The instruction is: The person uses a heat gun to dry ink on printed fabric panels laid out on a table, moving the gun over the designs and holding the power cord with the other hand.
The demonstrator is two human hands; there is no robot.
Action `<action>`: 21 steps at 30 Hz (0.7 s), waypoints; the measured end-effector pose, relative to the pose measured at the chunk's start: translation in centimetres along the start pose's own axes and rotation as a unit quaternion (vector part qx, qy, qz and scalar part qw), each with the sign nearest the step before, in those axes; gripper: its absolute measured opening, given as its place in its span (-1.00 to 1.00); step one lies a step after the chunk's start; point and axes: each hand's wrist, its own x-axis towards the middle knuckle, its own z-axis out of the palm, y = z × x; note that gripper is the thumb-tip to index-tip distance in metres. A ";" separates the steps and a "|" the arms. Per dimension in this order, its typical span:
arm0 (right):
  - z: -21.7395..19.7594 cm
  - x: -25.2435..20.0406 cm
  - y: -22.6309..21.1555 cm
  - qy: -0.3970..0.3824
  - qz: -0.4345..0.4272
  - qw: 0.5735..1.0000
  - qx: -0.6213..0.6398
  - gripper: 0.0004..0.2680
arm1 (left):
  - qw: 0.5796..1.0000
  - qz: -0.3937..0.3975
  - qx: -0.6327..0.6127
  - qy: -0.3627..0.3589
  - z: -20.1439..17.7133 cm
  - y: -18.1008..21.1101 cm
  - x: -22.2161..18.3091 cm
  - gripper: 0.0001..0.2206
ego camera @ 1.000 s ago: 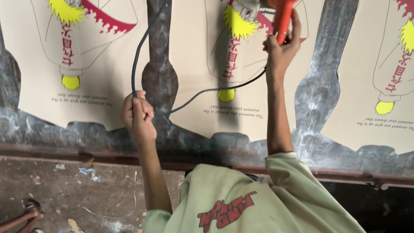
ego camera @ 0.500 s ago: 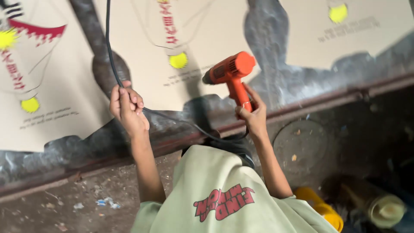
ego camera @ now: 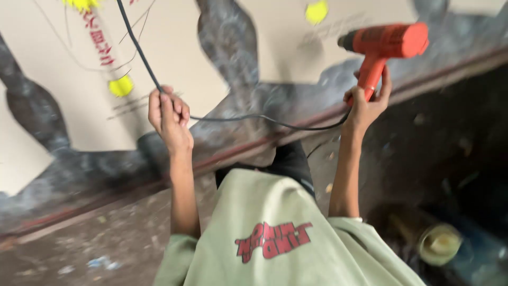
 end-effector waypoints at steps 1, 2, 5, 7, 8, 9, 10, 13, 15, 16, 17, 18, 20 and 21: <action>-1.2 2.0 0.4 0.016 0.003 1.000 -0.005 -0.45 | 1.000 0.002 -0.005 0.012 1.5 -1.0 -0.4 -0.86; -1.9 4.5 1.0 0.000 -0.004 1.000 0.006 -0.45 | 1.000 0.003 -0.011 0.025 3.0 -1.9 -0.9 -0.86; -3.5 10.0 2.4 -0.039 -0.011 0.999 0.028 -0.45 | 0.998 0.018 0.006 0.056 6.9 -4.1 -2.3 -0.84; -3.2 11.8 2.4 -0.067 0.005 0.997 0.027 -0.45 | 0.998 0.025 0.023 0.061 9.0 -4.9 -2.8 -0.84; -2.9 11.9 2.2 -0.092 0.011 0.995 0.020 -0.46 | 0.997 0.027 0.032 0.066 9.7 -5.2 -3.3 -0.84; -2.5 11.6 1.9 -0.118 0.014 0.993 0.015 -0.47 | 0.996 0.029 0.047 0.075 10.4 -5.4 -3.6 -0.84; -1.9 11.2 1.5 -0.144 0.017 0.989 0.009 -0.48 | 0.994 0.031 0.061 0.084 10.9 -5.6 -3.9 -0.84; 0.0 9.1 0.8 -0.197 0.080 0.977 0.007 -0.44 | 0.990 0.025 0.093 0.102 11.9 -6.3 -3.5 -0.84; 0.6 7.7 0.7 -0.240 0.097 0.966 -0.022 -0.41 | 0.989 0.023 0.099 0.111 11.8 -6.7 -3.4 -0.85; 0.3 7.3 0.6 -0.249 0.110 0.962 -0.020 -0.43 | 0.989 0.025 0.095 0.113 11.7 -6.9 -3.0 -0.85; 0.4 7.0 0.6 -0.262 0.122 0.957 -0.015 -0.44 | 0.988 0.032 0.093 0.116 11.5 -7.0 -3.1 -0.86; 0.3 6.7 0.5 -0.274 0.133 0.953 -0.009 -0.45 | 0.987 0.026 0.097 0.129 11.4 -6.9 -3.8 -0.86; -0.1 7.5 0.2 -0.266 0.101 0.959 -0.016 -0.44 | 0.986 0.023 0.097 0.136 11.8 -6.9 -3.2 -0.85; -1.0 7.8 0.0 -0.263 0.088 0.961 -0.023 -0.44 | 0.985 0.020 0.105 0.134 11.9 -6.9 -3.2 -0.85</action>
